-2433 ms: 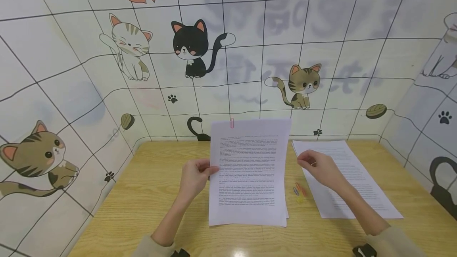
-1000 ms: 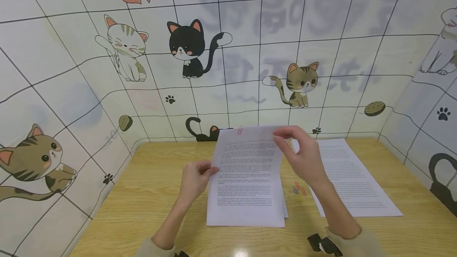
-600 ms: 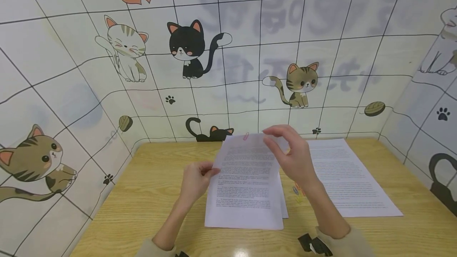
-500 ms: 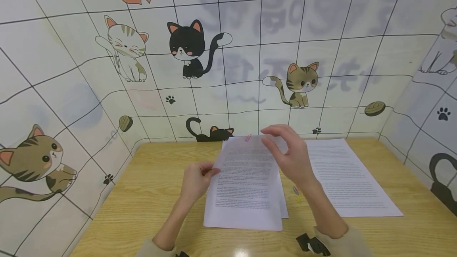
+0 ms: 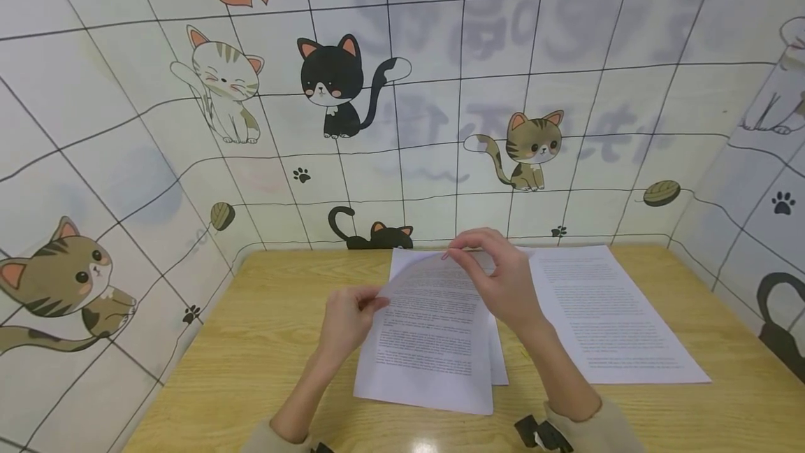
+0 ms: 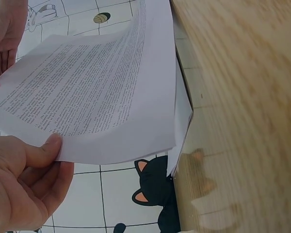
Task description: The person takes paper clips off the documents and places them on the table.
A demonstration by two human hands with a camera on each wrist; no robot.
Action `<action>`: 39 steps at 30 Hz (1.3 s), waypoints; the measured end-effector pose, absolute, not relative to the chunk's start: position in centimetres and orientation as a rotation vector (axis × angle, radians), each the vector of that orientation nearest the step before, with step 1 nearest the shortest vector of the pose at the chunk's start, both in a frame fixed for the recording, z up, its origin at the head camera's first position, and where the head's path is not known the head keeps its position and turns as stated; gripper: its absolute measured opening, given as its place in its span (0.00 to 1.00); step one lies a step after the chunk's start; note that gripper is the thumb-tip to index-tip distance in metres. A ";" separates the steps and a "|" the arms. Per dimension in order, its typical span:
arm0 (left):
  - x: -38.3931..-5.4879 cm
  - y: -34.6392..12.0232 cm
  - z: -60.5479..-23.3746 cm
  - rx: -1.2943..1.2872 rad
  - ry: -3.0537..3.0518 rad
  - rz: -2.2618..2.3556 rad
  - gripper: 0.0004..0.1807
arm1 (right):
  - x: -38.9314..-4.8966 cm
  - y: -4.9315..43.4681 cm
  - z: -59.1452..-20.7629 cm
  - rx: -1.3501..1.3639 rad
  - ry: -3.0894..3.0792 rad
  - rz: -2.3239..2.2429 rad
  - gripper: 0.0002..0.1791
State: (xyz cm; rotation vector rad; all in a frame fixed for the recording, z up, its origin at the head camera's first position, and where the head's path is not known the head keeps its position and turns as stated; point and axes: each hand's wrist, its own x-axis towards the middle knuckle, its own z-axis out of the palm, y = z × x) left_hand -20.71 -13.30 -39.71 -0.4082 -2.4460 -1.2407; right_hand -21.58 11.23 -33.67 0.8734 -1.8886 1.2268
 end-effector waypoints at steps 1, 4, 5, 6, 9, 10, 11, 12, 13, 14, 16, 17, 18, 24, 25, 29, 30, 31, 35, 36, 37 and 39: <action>-20.7 -13.3 -39.7 -0.407 -2.447 -1.240 0.05 | -21.6 11.2 -33.7 0.876 -1.888 1.228 0.08; -20.8 -13.4 -39.8 -0.401 -2.451 -1.237 0.06 | -21.6 11.2 -33.8 0.884 -1.883 1.226 0.08; -20.8 -13.4 -39.8 -0.400 -2.451 -1.239 0.06 | -21.6 11.1 -33.7 0.886 -1.877 1.227 0.09; -20.8 -13.4 -39.8 -0.399 -2.452 -1.237 0.06 | -21.6 11.1 -33.7 0.887 -1.872 1.226 0.10; -20.8 -13.3 -39.7 -0.403 -2.449 -1.241 0.05 | -21.5 11.0 -33.6 0.877 -1.860 1.221 0.11; -20.7 -13.3 -39.6 -0.405 -2.447 -1.242 0.05 | -21.5 11.0 -33.6 0.871 -1.853 1.224 0.11; -20.7 -13.3 -39.6 -0.408 -2.445 -1.244 0.05 | -21.4 11.0 -33.6 0.865 -1.845 1.226 0.11; -20.7 -13.3 -39.6 -0.410 -2.441 -1.244 0.05 | -21.4 11.0 -33.6 0.859 -1.838 1.229 0.11; -20.7 -13.3 -39.6 -0.408 -2.437 -1.250 0.05 | -21.4 10.9 -33.6 0.851 -1.828 1.230 0.10; -20.7 -13.3 -39.6 -0.404 -2.432 -1.254 0.05 | -21.4 10.9 -33.5 0.843 -1.815 1.233 0.10; -20.8 -13.3 -39.6 -0.392 -2.424 -1.266 0.05 | -21.4 11.0 -33.5 0.824 -1.783 1.239 0.08; -20.8 -13.4 -39.7 -0.388 -2.419 -1.267 0.06 | -21.4 11.1 -33.5 0.818 -1.770 1.240 0.08; -20.8 -13.4 -39.8 -0.383 -2.414 -1.268 0.06 | -21.4 11.1 -33.4 0.806 -1.757 1.241 0.08; -21.1 -13.6 -39.9 -0.327 -2.399 -1.353 0.06 | -21.2 11.7 -33.4 0.734 -1.751 1.266 0.08; -21.1 -13.6 -39.9 -0.316 -2.397 -1.371 0.06 | -21.2 11.8 -33.4 0.726 -1.755 1.273 0.07; -21.1 -13.6 -39.7 -0.315 -2.386 -1.403 0.06 | -21.1 12.1 -33.4 0.713 -1.750 1.313 0.04; -21.1 -13.6 -39.7 -0.313 -2.384 -1.413 0.06 | -21.0 12.1 -33.4 0.707 -1.751 1.319 0.04; -21.2 -13.7 -39.8 -0.311 -2.381 -1.420 0.06 | -21.0 12.2 -33.4 0.702 -1.752 1.325 0.04; -21.3 -13.9 -39.9 -0.299 -2.376 -1.438 0.06 | -20.9 12.5 -33.8 0.687 -1.772 1.356 0.07; -21.4 -13.9 -39.9 -0.297 -2.374 -1.440 0.06 | -20.9 12.6 -33.9 0.682 -1.779 1.367 0.08; -21.4 -14.0 -39.9 -0.296 -2.373 -1.438 0.06 | -20.9 12.7 -34.1 0.678 -1.789 1.371 0.08; -21.4 -14.1 -40.0 -0.294 -2.368 -1.445 0.06 | -20.9 13.0 -34.4 0.674 -1.809 1.374 0.09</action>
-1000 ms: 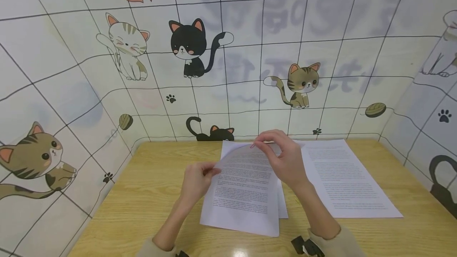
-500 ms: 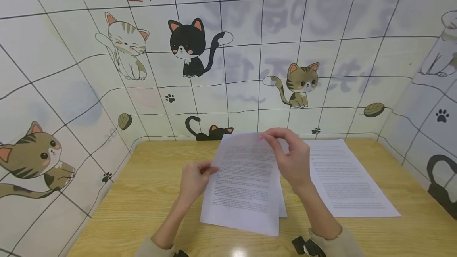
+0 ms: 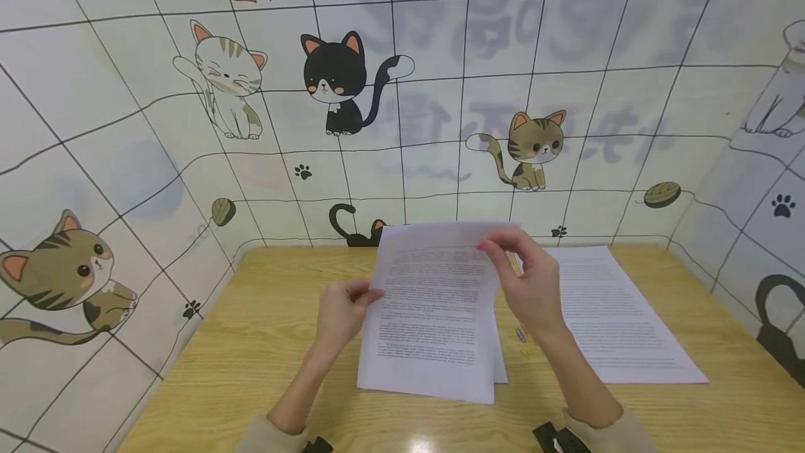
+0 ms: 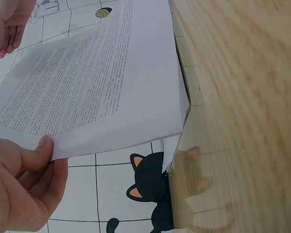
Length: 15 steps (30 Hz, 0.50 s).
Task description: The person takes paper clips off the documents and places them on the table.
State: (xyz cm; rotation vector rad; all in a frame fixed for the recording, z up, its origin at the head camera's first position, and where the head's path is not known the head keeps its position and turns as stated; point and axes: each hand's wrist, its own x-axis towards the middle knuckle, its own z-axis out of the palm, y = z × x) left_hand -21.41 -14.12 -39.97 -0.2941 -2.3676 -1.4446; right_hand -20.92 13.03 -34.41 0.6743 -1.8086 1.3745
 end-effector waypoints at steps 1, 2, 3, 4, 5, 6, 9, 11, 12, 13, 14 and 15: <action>-21.4 -14.1 -39.9 -0.292 -2.365 -1.441 0.06 | -20.9 13.2 -34.6 0.668 -1.819 1.366 0.09; -21.4 -14.2 -40.0 -0.291 -2.361 -1.444 0.06 | -21.0 13.4 -34.7 0.667 -1.830 1.361 0.09; -21.5 -14.2 -40.0 -0.289 -2.357 -1.442 0.06 | -20.9 13.6 -34.9 0.665 -1.842 1.347 0.09; -21.5 -14.3 -40.0 -0.286 -2.355 -1.440 0.06 | -20.9 13.7 -35.0 0.664 -1.849 1.335 0.09; -21.5 -14.3 -40.0 -0.285 -2.350 -1.441 0.06 | -20.9 13.9 -35.1 0.668 -1.854 1.329 0.09; -21.5 -14.3 -40.0 -0.285 -2.348 -1.439 0.06 | -20.9 14.0 -35.2 0.663 -1.865 1.322 0.09; -21.6 -14.4 -40.1 -0.278 -2.343 -1.437 0.06 | -21.0 14.5 -35.6 0.651 -1.895 1.302 0.10; -21.6 -14.5 -40.1 -0.274 -2.340 -1.439 0.06 | -21.2 14.9 -36.0 0.638 -1.921 1.289 0.10; -21.6 -14.5 -40.1 -0.272 -2.339 -1.438 0.06 | -21.3 15.2 -36.2 0.630 -1.937 1.279 0.10; -21.6 -14.5 -40.1 -0.270 -2.338 -1.436 0.06 | -21.4 15.4 -36.4 0.630 -1.949 1.274 0.10; -21.6 -14.5 -40.0 -0.269 -2.336 -1.436 0.06 | -21.4 15.6 -36.5 0.625 -1.965 1.264 0.10; -21.6 -14.5 -40.0 -0.270 -2.333 -1.436 0.06 | -21.4 15.8 -36.6 0.625 -1.980 1.260 0.10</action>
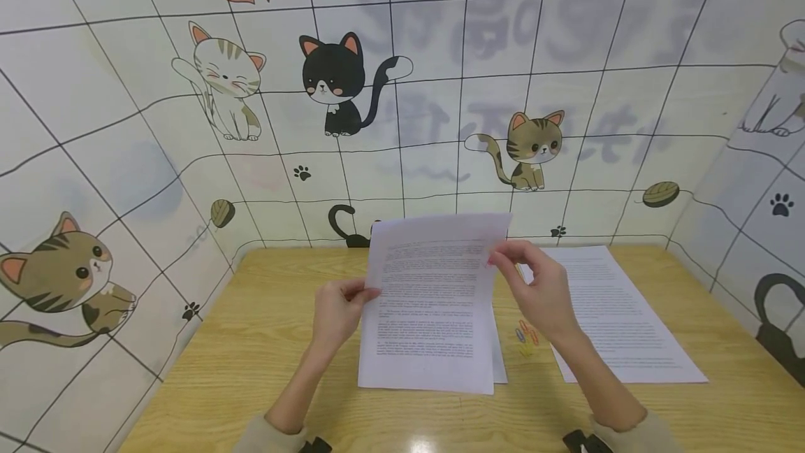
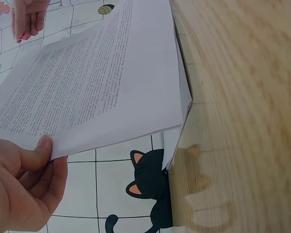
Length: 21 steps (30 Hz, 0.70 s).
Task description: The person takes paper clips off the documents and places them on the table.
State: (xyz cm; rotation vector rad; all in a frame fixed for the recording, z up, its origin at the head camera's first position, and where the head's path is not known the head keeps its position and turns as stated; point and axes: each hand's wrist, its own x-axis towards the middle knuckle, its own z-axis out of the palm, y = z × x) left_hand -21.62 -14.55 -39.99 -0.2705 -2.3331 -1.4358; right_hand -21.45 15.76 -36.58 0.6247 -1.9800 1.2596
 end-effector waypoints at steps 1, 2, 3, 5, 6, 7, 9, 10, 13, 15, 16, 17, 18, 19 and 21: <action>-21.6 -14.6 -40.0 -0.275 -2.329 -1.435 0.06 | -21.4 15.9 -36.6 0.622 -1.994 1.254 0.09; -21.6 -14.6 -40.0 -0.278 -2.326 -1.435 0.06 | -21.4 16.1 -36.7 0.621 -2.009 1.248 0.09; -21.5 -14.6 -39.9 -0.278 -2.324 -1.435 0.06 | -21.4 16.2 -36.8 0.623 -2.022 1.243 0.09; -21.5 -14.6 -39.9 -0.275 -2.323 -1.439 0.06 | -21.4 16.5 -36.9 0.624 -2.053 1.227 0.08; -21.4 -14.6 -39.8 -0.271 -2.324 -1.442 0.06 | -21.4 16.7 -37.0 0.627 -2.069 1.217 0.08; -21.4 -14.6 -39.8 -0.272 -2.323 -1.441 0.06 | -21.4 16.9 -37.2 0.625 -2.087 1.205 0.08; -21.4 -14.6 -39.8 -0.257 -2.327 -1.447 0.06 | -21.5 17.2 -37.5 0.623 -2.127 1.183 0.07; -21.4 -14.6 -39.8 -0.261 -2.328 -1.446 0.06 | -21.5 17.4 -37.6 0.619 -2.151 1.168 0.06; -21.4 -14.6 -39.7 -0.249 -2.334 -1.441 0.06 | -21.7 17.9 -38.2 0.609 -2.214 1.127 0.05; -21.3 -14.6 -39.7 -0.238 -2.339 -1.438 0.06 | -21.8 18.2 -38.5 0.611 -2.249 1.102 0.05; -21.4 -14.6 -39.7 -0.234 -2.340 -1.437 0.06 | -21.8 18.4 -38.7 0.614 -2.264 1.090 0.05; -21.3 -14.6 -39.7 -0.224 -2.341 -1.439 0.06 | -21.8 18.5 -38.8 0.618 -2.277 1.078 0.06; -21.4 -14.6 -39.7 -0.224 -2.341 -1.439 0.06 | -21.8 18.6 -38.9 0.622 -2.290 1.062 0.06; -21.4 -14.6 -39.7 -0.231 -2.340 -1.436 0.06 | -21.8 18.8 -39.0 0.627 -2.302 1.052 0.06; -21.4 -14.6 -39.7 -0.230 -2.340 -1.444 0.06 | -21.8 19.0 -39.2 0.637 -2.326 1.037 0.06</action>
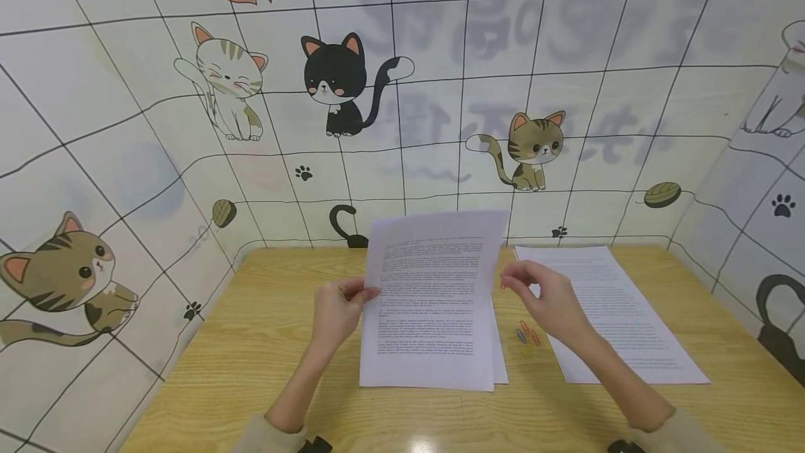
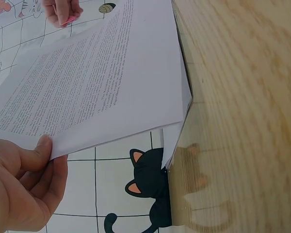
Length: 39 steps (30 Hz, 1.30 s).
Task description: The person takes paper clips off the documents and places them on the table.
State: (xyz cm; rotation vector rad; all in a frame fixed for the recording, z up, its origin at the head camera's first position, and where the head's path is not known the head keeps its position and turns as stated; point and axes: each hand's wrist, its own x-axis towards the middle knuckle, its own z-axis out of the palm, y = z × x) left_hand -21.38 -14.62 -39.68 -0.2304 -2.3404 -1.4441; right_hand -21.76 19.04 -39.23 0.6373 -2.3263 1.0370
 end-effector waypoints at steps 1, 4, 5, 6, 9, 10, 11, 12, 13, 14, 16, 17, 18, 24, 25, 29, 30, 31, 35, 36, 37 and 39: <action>-21.4 -14.6 -39.7 -0.229 -2.341 -1.450 0.06 | -21.8 19.2 -39.3 0.643 -2.337 1.031 0.06; -21.4 -14.6 -39.7 -0.227 -2.348 -1.458 0.06 | -21.9 19.7 -39.9 0.664 -2.368 1.013 0.06; -21.4 -14.6 -39.7 -0.218 -2.350 -1.463 0.06 | -22.0 19.9 -40.0 0.667 -2.381 1.005 0.06; -21.4 -14.6 -39.7 -0.218 -2.352 -1.464 0.06 | -22.1 20.1 -40.2 0.671 -2.394 0.997 0.06; -21.5 -14.7 -39.7 -0.223 -2.354 -1.465 0.05 | -22.3 20.5 -40.7 0.682 -2.445 0.970 0.07; -21.5 -14.7 -39.8 -0.225 -2.352 -1.467 0.05 | -22.3 20.6 -40.8 0.680 -2.469 0.970 0.06; -21.5 -14.7 -39.8 -0.230 -2.351 -1.468 0.05 | -22.3 20.8 -41.0 0.686 -2.489 0.969 0.06; -21.5 -14.7 -39.8 -0.233 -2.349 -1.470 0.05 | -22.4 20.9 -41.1 0.693 -2.509 0.976 0.06; -21.4 -14.7 -39.8 -0.235 -2.348 -1.474 0.05 | -22.4 21.1 -41.3 0.698 -2.531 0.980 0.06; -21.4 -14.7 -39.8 -0.236 -2.347 -1.477 0.05 | -22.4 21.2 -41.4 0.704 -2.552 0.989 0.06; -21.4 -14.7 -39.8 -0.240 -2.346 -1.479 0.05 | -22.5 21.4 -41.7 0.718 -2.587 1.002 0.05; -21.4 -14.7 -39.8 -0.241 -2.346 -1.482 0.05 | -22.5 21.5 -41.8 0.726 -2.600 1.013 0.05; -21.4 -14.6 -39.7 -0.240 -2.344 -1.485 0.05 | -22.5 21.5 -42.0 0.735 -2.610 1.023 0.05; -21.4 -14.7 -39.8 -0.242 -2.343 -1.480 0.05 | -22.8 21.7 -42.7 0.745 -2.671 1.076 0.05; -21.4 -14.7 -39.8 -0.241 -2.345 -1.479 0.05 | -22.9 21.7 -42.8 0.739 -2.693 1.083 0.05; -21.5 -14.7 -39.8 -0.243 -2.349 -1.479 0.05 | -23.3 22.0 -43.3 0.703 -2.811 1.150 0.04; -21.5 -14.8 -39.8 -0.244 -2.349 -1.480 0.05 | -23.3 22.0 -43.4 0.694 -2.838 1.174 0.04; -21.5 -14.8 -39.8 -0.245 -2.349 -1.480 0.05 | -23.4 22.1 -43.5 0.689 -2.861 1.196 0.03; -21.4 -14.8 -39.8 -0.245 -2.347 -1.480 0.06 | -23.6 22.3 -44.1 0.681 -2.912 1.230 0.03; -21.4 -14.8 -39.8 -0.244 -2.347 -1.478 0.06 | -23.6 22.4 -44.3 0.686 -2.917 1.221 0.04; -21.4 -14.8 -39.8 -0.245 -2.346 -1.478 0.06 | -23.7 22.4 -44.4 0.688 -2.920 1.216 0.04; -21.5 -14.8 -39.8 -0.245 -2.344 -1.477 0.06 | -23.8 22.4 -44.7 0.694 -2.922 1.207 0.05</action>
